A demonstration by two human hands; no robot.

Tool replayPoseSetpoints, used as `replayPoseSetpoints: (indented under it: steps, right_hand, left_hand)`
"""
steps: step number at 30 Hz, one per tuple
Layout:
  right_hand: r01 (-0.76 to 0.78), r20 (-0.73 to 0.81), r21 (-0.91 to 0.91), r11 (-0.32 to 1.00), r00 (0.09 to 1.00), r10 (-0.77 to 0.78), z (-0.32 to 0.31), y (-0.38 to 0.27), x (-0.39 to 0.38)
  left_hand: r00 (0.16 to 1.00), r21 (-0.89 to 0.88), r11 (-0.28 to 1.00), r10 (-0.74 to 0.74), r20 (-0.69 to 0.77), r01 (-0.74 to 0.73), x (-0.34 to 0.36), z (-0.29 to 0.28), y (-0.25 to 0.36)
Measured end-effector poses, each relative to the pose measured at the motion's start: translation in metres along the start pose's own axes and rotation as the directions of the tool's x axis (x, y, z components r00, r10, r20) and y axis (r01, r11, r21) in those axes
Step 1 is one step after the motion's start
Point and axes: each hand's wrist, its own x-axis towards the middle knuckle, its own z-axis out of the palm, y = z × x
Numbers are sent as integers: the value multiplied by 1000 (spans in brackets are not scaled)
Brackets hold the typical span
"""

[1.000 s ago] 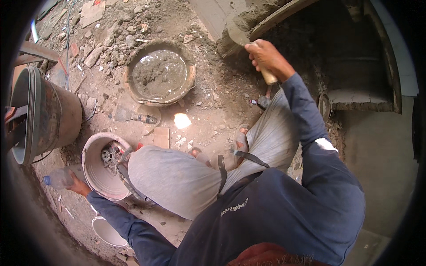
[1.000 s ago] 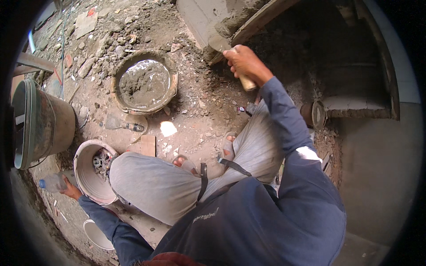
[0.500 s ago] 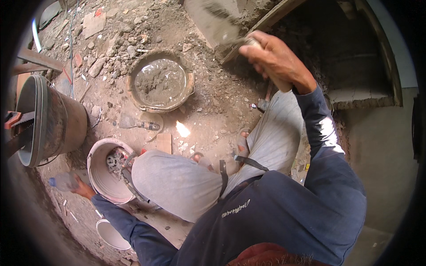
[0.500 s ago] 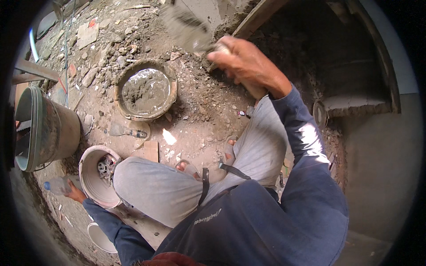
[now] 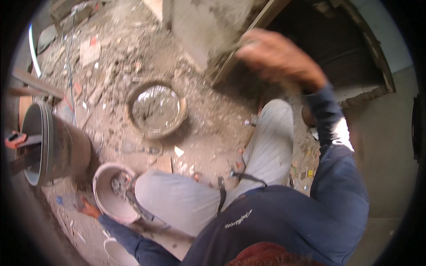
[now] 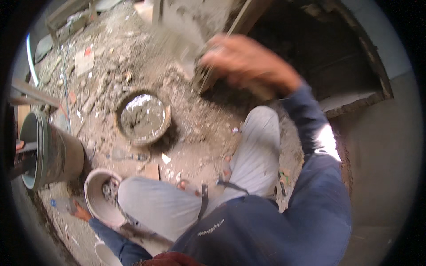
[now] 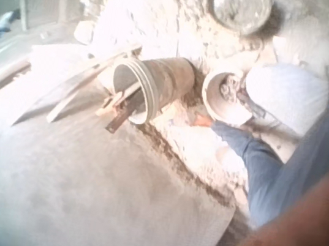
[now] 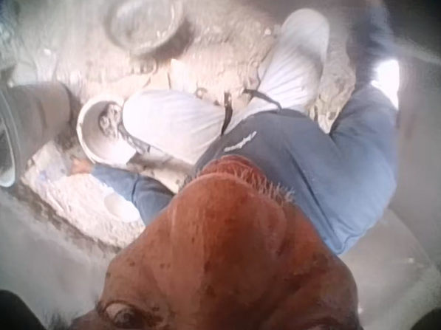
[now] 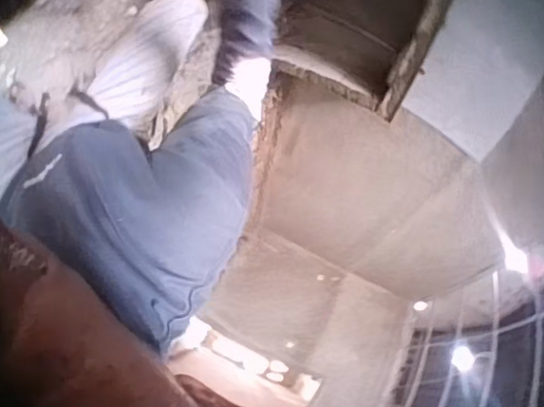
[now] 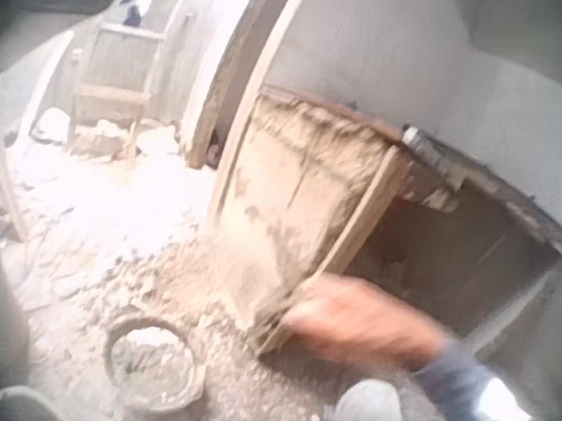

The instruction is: The person applies mortar to a wall and underneath a tile structure using a trowel, periodically adding water from a bottle to the mortar bucket and mixing it.

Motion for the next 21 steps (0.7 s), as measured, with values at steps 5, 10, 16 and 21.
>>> replayPoseSetpoints:
  steps: [5, 10, 16, 21]
  right_hand:
    - [627, 548, -636, 450, 778, -308, 103, 27, 97]
    - [453, 390, -884, 117, 852, -350, 234, 92, 156]
    - [565, 545, -669, 483, 814, -198, 255, 89, 137]
    - [434, 548, -422, 796, 822, -158, 258, 123, 130]
  left_hand:
    - [993, -147, 982, -114, 45, 119, 3, -7, -22]
    - [998, -188, 981, -43, 34, 49, 3, 38, -2]
    - [998, -110, 993, -54, -18, 52, -3, 6, 1]
    - [997, -187, 980, -50, 64, 61, -2, 13, -4]
